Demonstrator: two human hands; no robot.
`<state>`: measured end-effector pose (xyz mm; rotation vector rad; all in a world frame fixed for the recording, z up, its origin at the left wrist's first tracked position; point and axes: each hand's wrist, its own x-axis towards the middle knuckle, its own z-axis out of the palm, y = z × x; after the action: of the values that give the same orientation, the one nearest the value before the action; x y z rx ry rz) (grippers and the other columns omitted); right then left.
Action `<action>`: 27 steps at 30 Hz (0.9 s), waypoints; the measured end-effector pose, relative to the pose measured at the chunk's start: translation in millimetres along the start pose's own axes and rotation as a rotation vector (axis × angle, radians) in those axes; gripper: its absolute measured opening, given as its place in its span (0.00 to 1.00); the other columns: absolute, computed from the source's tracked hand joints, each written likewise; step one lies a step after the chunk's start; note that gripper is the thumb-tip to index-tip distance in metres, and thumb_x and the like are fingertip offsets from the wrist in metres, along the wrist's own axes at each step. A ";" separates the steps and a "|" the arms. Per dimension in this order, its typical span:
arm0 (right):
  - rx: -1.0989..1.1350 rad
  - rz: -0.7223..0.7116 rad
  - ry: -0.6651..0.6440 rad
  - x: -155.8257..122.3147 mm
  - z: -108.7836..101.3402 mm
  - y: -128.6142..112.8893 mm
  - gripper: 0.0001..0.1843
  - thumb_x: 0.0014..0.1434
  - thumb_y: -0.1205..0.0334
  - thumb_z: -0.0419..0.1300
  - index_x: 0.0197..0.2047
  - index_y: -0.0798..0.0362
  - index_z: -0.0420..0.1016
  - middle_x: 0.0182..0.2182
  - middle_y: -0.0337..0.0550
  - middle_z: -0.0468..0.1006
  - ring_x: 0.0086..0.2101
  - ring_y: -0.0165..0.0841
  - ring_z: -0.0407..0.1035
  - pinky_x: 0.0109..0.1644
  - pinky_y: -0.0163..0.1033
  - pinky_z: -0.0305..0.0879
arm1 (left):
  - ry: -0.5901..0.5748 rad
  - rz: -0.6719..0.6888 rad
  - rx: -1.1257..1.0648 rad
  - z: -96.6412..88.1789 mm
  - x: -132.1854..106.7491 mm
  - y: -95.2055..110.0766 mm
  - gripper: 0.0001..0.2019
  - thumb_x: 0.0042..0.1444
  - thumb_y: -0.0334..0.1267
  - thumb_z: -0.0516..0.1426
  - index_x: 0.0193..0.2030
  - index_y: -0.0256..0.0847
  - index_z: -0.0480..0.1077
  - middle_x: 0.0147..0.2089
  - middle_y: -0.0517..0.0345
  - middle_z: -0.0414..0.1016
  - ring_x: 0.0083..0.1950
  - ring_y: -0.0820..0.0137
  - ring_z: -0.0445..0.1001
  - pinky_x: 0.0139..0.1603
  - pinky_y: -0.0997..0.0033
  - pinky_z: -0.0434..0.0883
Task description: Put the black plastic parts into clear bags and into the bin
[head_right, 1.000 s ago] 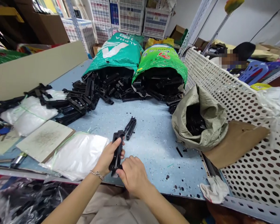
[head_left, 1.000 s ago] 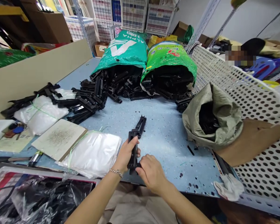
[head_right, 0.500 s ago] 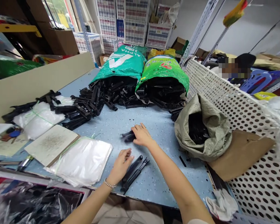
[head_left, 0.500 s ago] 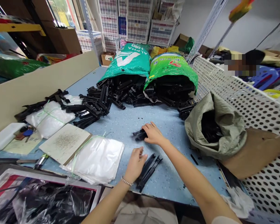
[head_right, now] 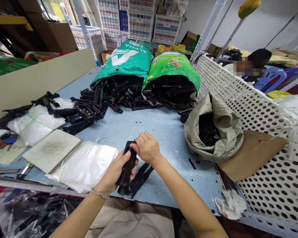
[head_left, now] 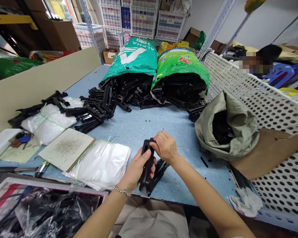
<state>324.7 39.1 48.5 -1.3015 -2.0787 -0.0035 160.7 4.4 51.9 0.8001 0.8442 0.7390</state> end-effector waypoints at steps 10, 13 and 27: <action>0.038 -0.112 -0.223 -65.4 13.5 -57.9 0.20 0.69 0.56 0.43 0.31 0.53 0.68 0.28 0.45 0.71 0.32 0.36 0.62 0.36 0.41 0.54 | 0.276 0.100 0.090 -27.7 33.5 -15.0 0.25 0.53 0.56 0.57 0.49 0.40 0.60 0.29 0.60 0.73 0.23 0.72 0.72 0.24 0.73 0.70; 0.071 0.030 -0.243 -68.8 17.1 -54.0 0.18 0.69 0.60 0.43 0.30 0.51 0.66 0.26 0.42 0.69 0.31 0.35 0.62 0.37 0.41 0.56 | 0.347 0.151 0.304 -32.4 42.4 -36.4 0.23 0.58 0.50 0.53 0.56 0.40 0.58 0.35 0.55 0.74 0.30 0.67 0.76 0.32 0.65 0.74; 0.066 -0.034 -0.228 -91.4 30.3 33.2 0.08 0.64 0.56 0.53 0.39 0.47 0.71 0.39 0.44 0.75 0.46 0.40 0.68 0.60 0.60 0.54 | 1.040 0.333 0.431 -143.4 104.9 118.5 0.25 0.57 0.35 0.57 0.61 0.36 0.58 0.65 0.40 0.54 0.68 0.53 0.52 0.66 0.45 0.52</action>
<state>359.8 -6.8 -35.4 -1.2765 -2.2713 0.2052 58.8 192.1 53.4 0.9392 1.8752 1.3308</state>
